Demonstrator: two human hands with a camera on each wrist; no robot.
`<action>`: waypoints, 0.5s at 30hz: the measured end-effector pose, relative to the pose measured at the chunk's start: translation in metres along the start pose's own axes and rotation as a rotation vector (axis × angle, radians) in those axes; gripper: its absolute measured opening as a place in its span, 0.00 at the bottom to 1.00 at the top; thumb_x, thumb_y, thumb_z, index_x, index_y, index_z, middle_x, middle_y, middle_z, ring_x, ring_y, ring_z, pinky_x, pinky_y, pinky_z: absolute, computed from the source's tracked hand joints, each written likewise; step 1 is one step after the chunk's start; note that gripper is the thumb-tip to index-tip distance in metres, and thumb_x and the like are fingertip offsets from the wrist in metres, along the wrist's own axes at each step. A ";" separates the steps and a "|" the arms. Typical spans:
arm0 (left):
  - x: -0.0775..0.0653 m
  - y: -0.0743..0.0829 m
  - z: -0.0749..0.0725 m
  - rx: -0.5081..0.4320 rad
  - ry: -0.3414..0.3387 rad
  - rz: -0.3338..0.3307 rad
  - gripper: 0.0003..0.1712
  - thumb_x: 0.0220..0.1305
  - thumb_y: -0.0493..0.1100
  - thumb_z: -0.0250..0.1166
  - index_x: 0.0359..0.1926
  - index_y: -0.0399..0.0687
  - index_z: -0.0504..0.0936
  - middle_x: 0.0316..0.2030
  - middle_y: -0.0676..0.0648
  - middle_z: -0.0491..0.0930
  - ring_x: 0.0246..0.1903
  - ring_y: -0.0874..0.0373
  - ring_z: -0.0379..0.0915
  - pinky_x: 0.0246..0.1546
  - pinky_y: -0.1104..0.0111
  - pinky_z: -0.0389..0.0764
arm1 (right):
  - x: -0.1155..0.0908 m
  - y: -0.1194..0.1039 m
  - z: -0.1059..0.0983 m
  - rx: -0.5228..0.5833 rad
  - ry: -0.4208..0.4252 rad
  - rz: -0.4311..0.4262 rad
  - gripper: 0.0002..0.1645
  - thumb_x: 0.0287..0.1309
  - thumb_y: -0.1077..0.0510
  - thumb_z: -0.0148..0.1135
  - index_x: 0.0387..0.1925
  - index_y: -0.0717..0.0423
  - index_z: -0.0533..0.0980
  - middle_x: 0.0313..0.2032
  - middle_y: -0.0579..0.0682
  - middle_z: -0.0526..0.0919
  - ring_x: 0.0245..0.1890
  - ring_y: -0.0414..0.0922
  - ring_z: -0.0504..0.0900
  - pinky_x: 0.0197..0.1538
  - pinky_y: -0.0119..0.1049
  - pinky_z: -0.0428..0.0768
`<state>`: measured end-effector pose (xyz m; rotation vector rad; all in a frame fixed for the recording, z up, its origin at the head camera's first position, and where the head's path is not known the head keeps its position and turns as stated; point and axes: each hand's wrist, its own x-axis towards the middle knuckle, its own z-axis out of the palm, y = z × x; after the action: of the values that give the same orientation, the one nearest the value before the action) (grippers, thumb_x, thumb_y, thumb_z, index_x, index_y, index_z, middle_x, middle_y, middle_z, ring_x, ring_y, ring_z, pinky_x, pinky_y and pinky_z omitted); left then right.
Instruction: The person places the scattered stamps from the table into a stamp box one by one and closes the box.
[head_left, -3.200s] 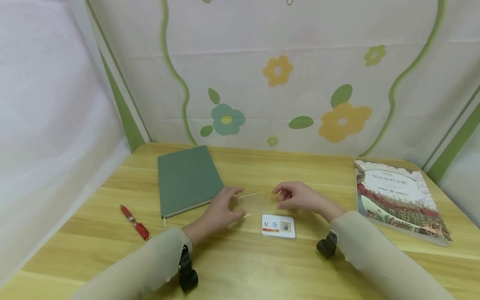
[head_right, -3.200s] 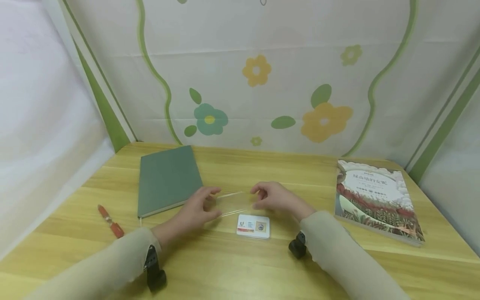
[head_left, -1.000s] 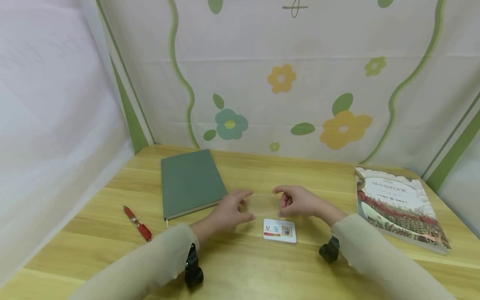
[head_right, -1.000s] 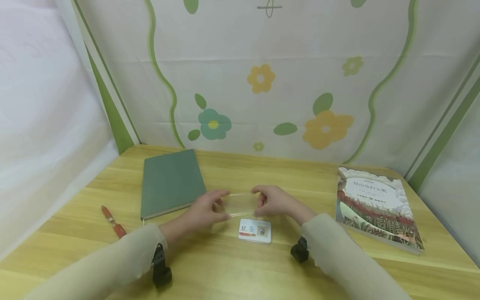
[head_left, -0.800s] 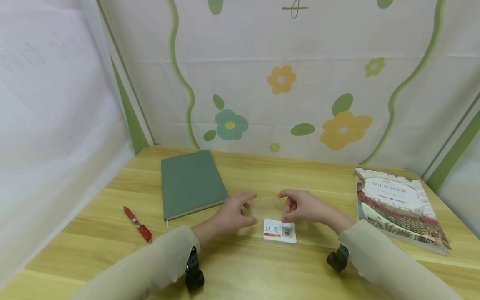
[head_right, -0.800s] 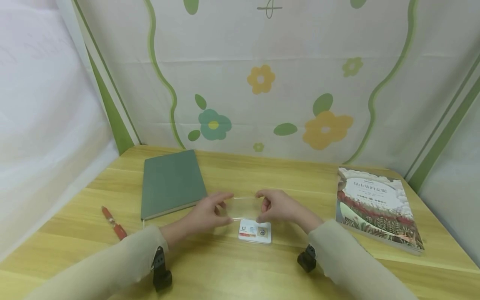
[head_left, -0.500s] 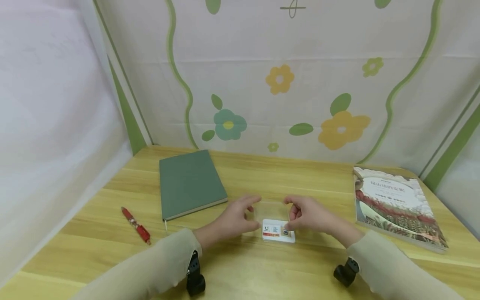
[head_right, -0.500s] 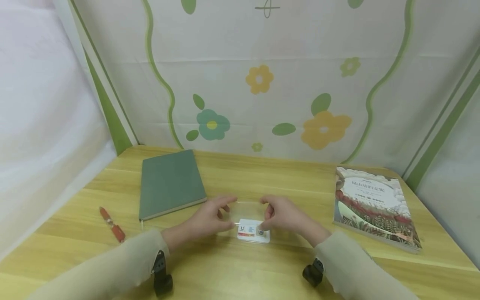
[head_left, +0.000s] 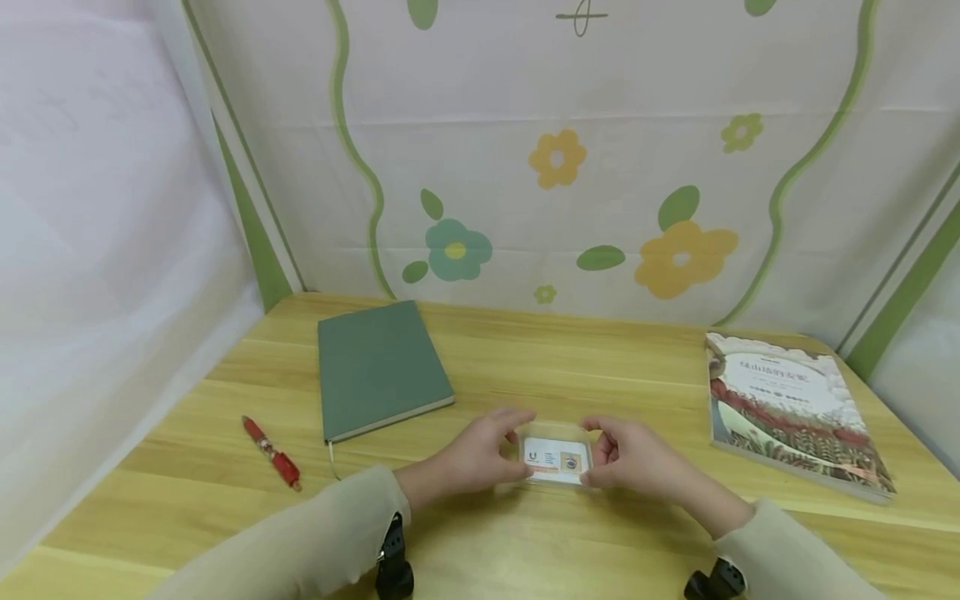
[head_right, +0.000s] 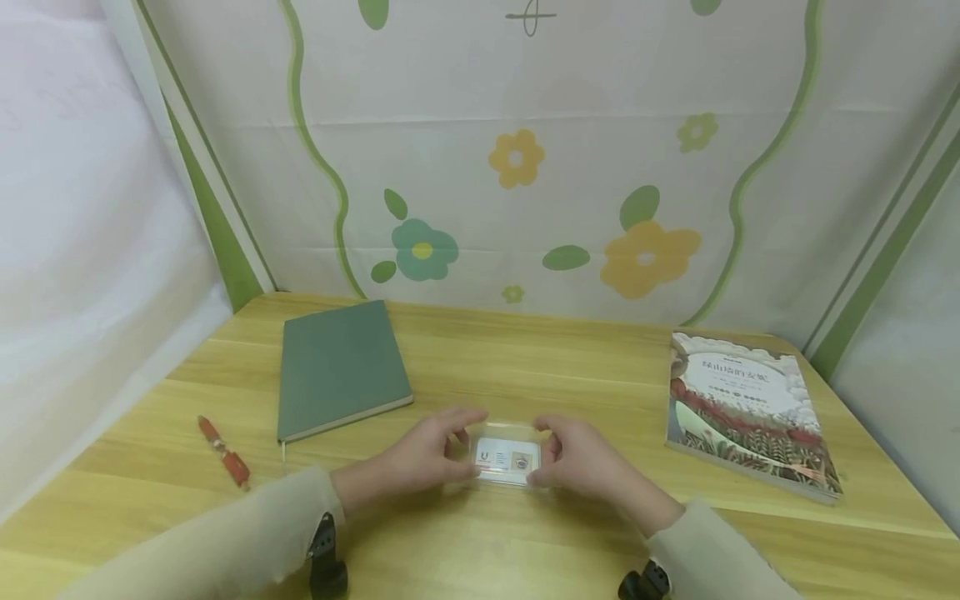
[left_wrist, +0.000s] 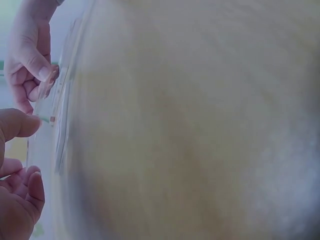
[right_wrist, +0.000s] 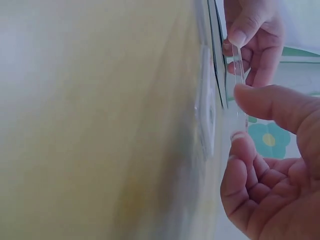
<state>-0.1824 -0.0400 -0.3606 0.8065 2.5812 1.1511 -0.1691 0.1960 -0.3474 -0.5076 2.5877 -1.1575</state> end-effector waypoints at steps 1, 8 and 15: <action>0.000 0.000 0.001 0.011 -0.006 -0.002 0.40 0.49 0.38 0.70 0.64 0.42 0.66 0.60 0.48 0.67 0.45 0.61 0.69 0.41 0.73 0.72 | -0.001 0.000 0.001 0.003 0.001 0.002 0.44 0.38 0.59 0.73 0.58 0.70 0.64 0.22 0.48 0.74 0.21 0.39 0.70 0.23 0.29 0.69; 0.001 -0.004 0.007 0.073 -0.034 -0.003 0.40 0.49 0.40 0.70 0.64 0.43 0.66 0.60 0.49 0.67 0.45 0.63 0.67 0.50 0.70 0.71 | -0.005 0.003 0.007 0.029 -0.005 0.000 0.42 0.39 0.61 0.72 0.57 0.70 0.65 0.21 0.48 0.73 0.19 0.38 0.69 0.20 0.28 0.68; 0.003 -0.005 0.010 0.091 -0.047 -0.015 0.40 0.49 0.40 0.70 0.64 0.42 0.66 0.58 0.48 0.69 0.42 0.64 0.66 0.47 0.72 0.70 | -0.005 0.005 0.010 0.012 0.001 0.014 0.41 0.39 0.60 0.73 0.56 0.70 0.66 0.20 0.47 0.73 0.18 0.38 0.68 0.20 0.28 0.66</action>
<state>-0.1832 -0.0351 -0.3711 0.8212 2.6124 1.0044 -0.1623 0.1946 -0.3573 -0.4854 2.5799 -1.1684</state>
